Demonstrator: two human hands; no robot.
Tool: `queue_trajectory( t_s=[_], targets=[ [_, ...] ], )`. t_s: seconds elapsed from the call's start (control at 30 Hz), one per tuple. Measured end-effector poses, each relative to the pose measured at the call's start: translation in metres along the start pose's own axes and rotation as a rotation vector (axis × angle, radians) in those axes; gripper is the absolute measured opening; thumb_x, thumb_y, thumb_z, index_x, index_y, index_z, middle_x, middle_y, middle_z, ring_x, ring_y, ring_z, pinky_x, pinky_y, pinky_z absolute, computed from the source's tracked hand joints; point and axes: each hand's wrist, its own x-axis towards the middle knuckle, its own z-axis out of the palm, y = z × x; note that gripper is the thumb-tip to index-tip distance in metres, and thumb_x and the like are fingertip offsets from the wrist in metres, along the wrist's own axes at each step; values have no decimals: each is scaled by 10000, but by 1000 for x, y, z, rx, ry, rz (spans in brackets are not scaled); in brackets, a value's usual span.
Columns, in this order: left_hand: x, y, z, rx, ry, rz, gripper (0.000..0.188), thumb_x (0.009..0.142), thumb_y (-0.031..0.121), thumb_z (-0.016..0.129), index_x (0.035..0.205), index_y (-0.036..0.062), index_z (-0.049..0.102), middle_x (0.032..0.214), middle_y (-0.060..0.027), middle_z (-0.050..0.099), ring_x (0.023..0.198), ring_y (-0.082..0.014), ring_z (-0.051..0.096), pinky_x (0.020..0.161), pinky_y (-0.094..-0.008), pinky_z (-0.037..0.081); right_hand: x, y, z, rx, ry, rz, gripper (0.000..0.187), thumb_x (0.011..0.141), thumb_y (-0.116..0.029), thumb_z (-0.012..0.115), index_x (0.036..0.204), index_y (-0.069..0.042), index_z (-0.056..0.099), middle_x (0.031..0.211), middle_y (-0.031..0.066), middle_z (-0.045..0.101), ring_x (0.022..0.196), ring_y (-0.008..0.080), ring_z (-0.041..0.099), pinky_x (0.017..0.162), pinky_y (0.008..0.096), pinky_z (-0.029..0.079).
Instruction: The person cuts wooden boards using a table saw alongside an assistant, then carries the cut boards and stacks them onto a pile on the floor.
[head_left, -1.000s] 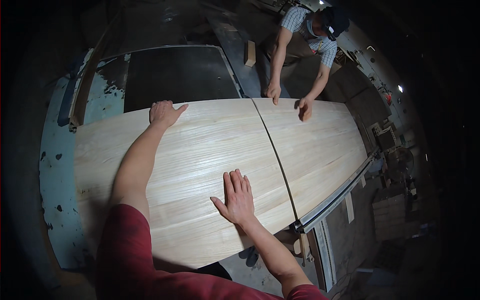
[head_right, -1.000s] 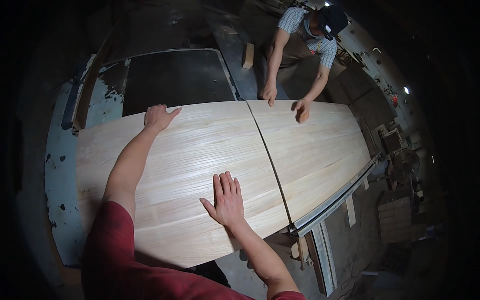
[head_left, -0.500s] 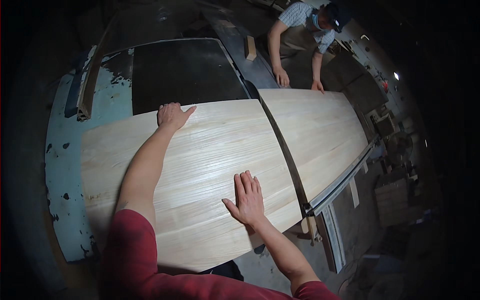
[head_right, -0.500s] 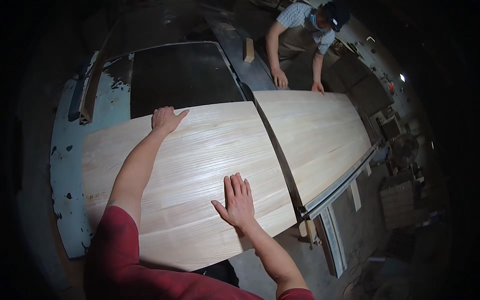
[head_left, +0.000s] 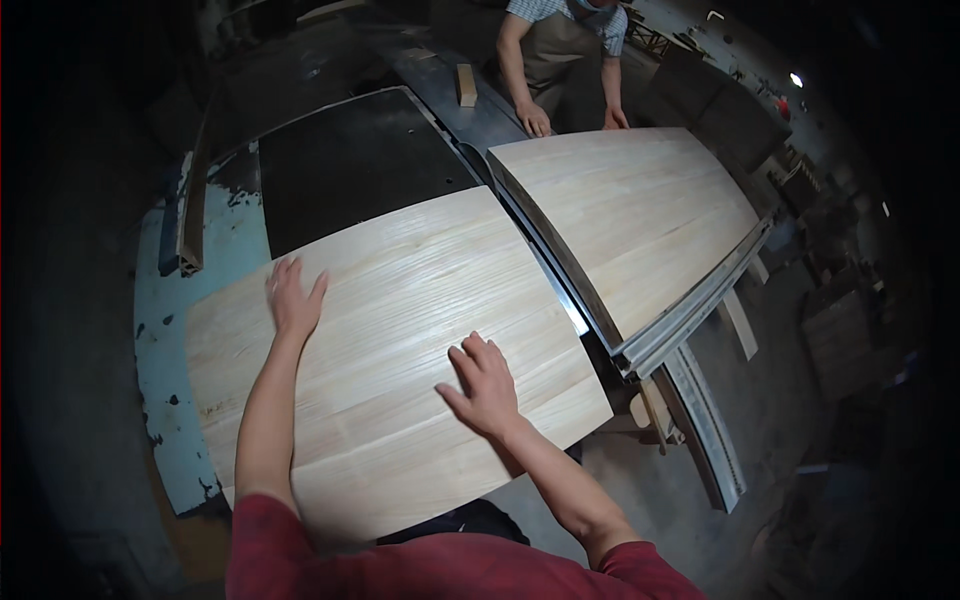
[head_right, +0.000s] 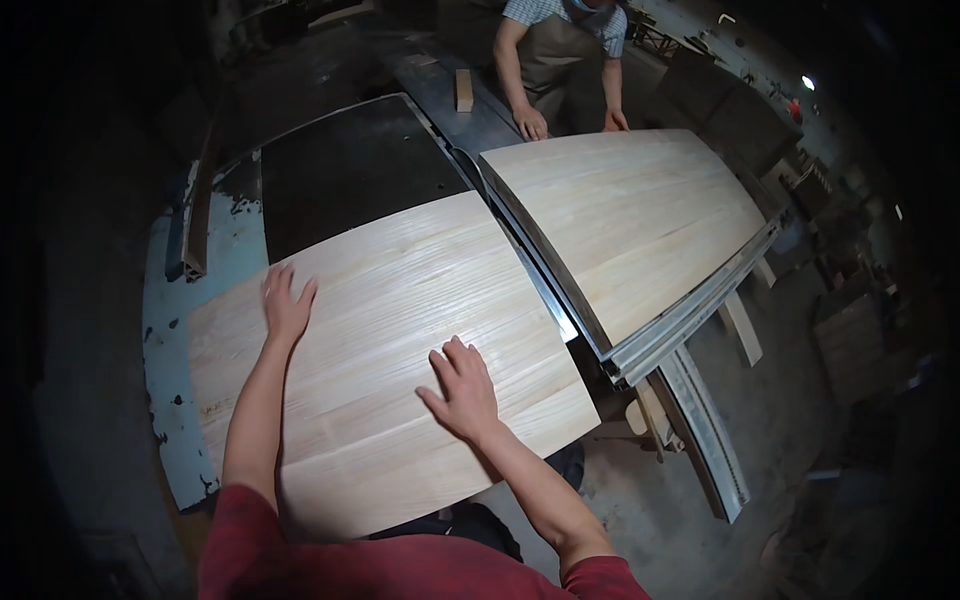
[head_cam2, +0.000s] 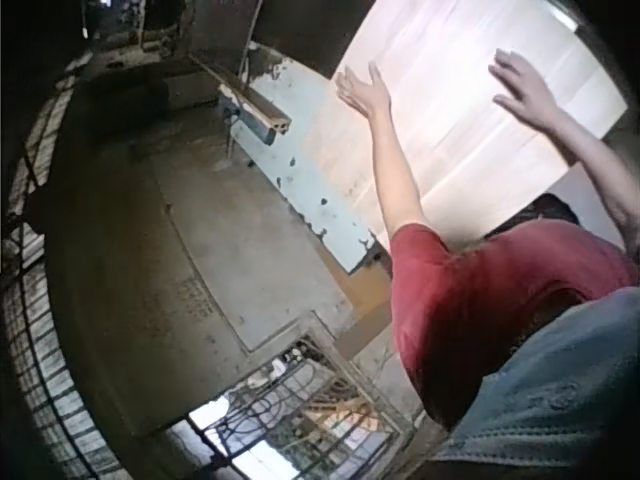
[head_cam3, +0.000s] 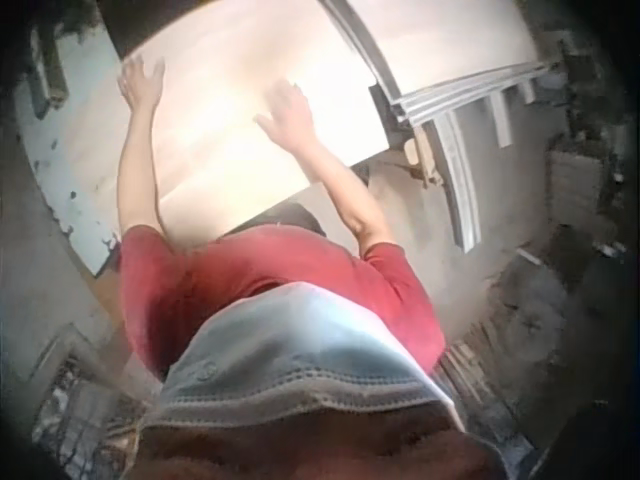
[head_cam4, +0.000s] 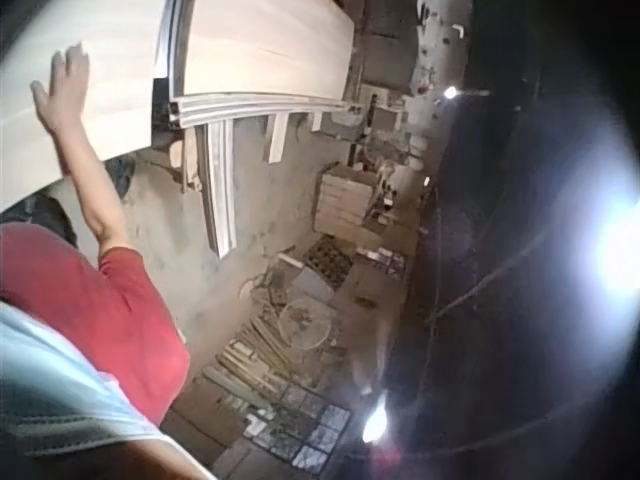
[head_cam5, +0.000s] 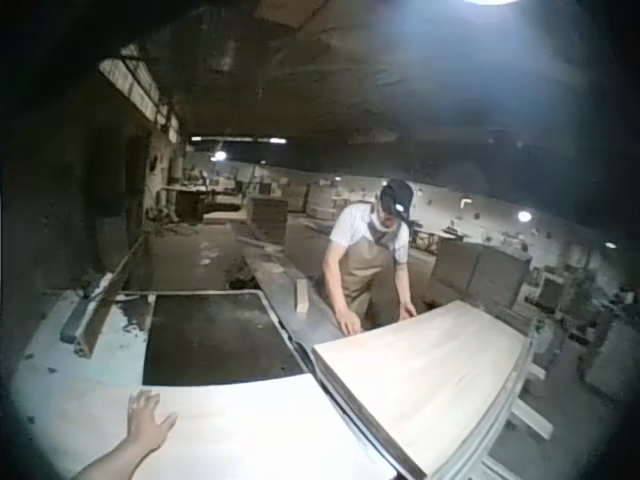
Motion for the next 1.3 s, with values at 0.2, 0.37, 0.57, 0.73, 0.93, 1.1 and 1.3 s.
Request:
queue_trajectory(
  t_s=[0.2, 0.37, 0.57, 0.73, 0.93, 1.1, 1.3],
  targets=[
    [-219, -131, -170, 353, 100, -675, 850, 846, 525, 741, 1382, -91, 499, 1410, -310, 514, 1334, -441, 474, 1119, -489, 380, -94, 71, -53, 8, 396, 203, 600, 826, -197, 759, 1318, 52, 521, 1338, 285, 531, 1257, 463, 492, 1086, 524, 386],
    [-359, -162, -253, 152, -211, -1084, 1060, 797, 797, 594, 1288, -142, 576, 1322, -340, 586, 1300, -461, 524, 1072, -473, 432, -163, 137, -109, -191, 250, 569, 611, 898, -279, 702, 1360, 75, 515, 1318, 301, 567, 1227, 441, 534, 1038, 477, 429],
    [-434, -177, -249, -665, -240, -1284, 964, 878, 749, 576, 1328, -104, 580, 1372, -232, 598, 1285, -298, 567, 1035, -402, 464, -147, 163, -130, -232, -180, 593, 676, 980, -548, 525, 858, 101, 674, 894, 324, 681, 883, 492, 666, 782, 535, 505],
    [-412, -179, -254, -696, -559, -1157, 1139, 836, 838, 517, 1511, -66, 367, 1556, -259, 396, 1469, -345, 355, 1175, -468, 303, -119, 160, -130, -123, -274, 743, 777, 954, -631, 534, 945, 125, 717, 914, 314, 697, 916, 396, 701, 851, 461, 517],
    [-390, -135, -261, -572, -453, -1166, 1191, 826, 860, 492, 1478, -127, 360, 1552, -309, 366, 1485, -380, 315, 1191, -458, 279, -133, 165, -121, 467, -136, 876, 936, 930, -737, 502, 1320, 109, 587, 1301, 175, 632, 1201, 249, 567, 1031, 343, 423],
    [-420, -134, -269, -576, -466, -1179, 1135, 857, 839, 470, 1446, -129, 415, 1531, -326, 385, 1481, -367, 327, 1185, -446, 298, -168, 170, -121, 626, -153, 844, 895, 959, -683, 510, 1459, 58, 464, 1458, 154, 535, 1328, 263, 495, 1122, 375, 349],
    [-506, -171, -289, -761, -532, -1345, 1006, 900, 788, 481, 1492, -24, 438, 1559, -209, 416, 1473, -287, 356, 1154, -411, 350, -229, 127, -121, 963, -134, 900, 767, 1016, -576, 502, 1456, 51, 470, 1452, 140, 552, 1336, 257, 512, 1130, 368, 360]
  ],
)
